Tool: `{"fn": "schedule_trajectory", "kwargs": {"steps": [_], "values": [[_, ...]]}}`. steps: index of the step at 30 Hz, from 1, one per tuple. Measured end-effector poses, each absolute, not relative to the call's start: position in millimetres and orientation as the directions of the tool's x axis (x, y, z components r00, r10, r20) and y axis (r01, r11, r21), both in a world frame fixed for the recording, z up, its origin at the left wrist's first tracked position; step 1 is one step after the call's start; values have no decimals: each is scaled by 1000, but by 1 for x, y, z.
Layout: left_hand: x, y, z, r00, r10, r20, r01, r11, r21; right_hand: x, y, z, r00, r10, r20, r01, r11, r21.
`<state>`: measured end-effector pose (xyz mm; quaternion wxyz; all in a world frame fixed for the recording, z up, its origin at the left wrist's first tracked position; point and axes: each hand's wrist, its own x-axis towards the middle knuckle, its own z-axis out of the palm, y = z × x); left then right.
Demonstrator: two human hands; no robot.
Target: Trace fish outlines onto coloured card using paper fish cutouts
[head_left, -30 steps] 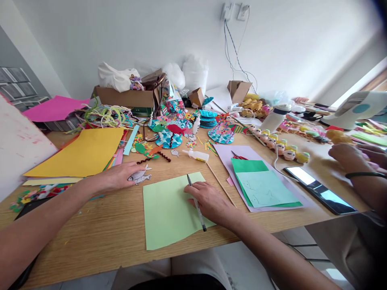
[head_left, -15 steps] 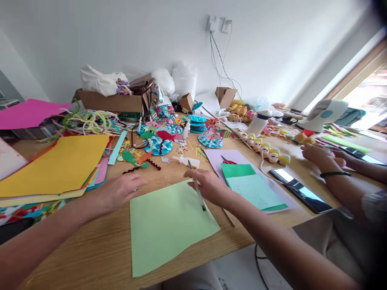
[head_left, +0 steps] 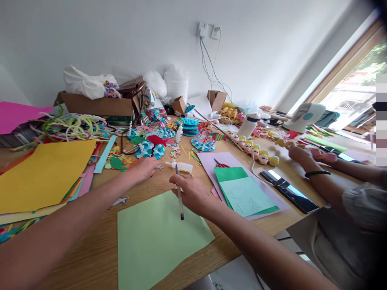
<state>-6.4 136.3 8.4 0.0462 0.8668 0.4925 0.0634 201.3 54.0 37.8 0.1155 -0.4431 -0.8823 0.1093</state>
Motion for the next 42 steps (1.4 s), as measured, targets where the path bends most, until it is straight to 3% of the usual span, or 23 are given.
{"fn": "schedule_trajectory", "kwargs": {"steps": [4, 12, 22, 33, 42], "values": [[-1, 152, 3, 513, 858, 10, 853, -511, 109, 202, 53, 34, -557, 825, 94, 781, 559, -278], [3, 159, 13, 475, 876, -86, 880, -469, 82, 201, 53, 7, -579, 791, 197, 745, 612, -265], [3, 160, 21, 440, 896, -68, 893, -427, 143, 199, 54, -4, -638, 735, 227, 664, 676, -320], [0, 143, 24, 405, 914, -13, 855, -374, 359, 205, 59, 0, -619, 764, 180, 715, 643, -275], [-27, 78, 47, 288, 957, 44, 793, -263, 550, 207, 64, -2, -609, 765, 211, 726, 644, -240]]}}
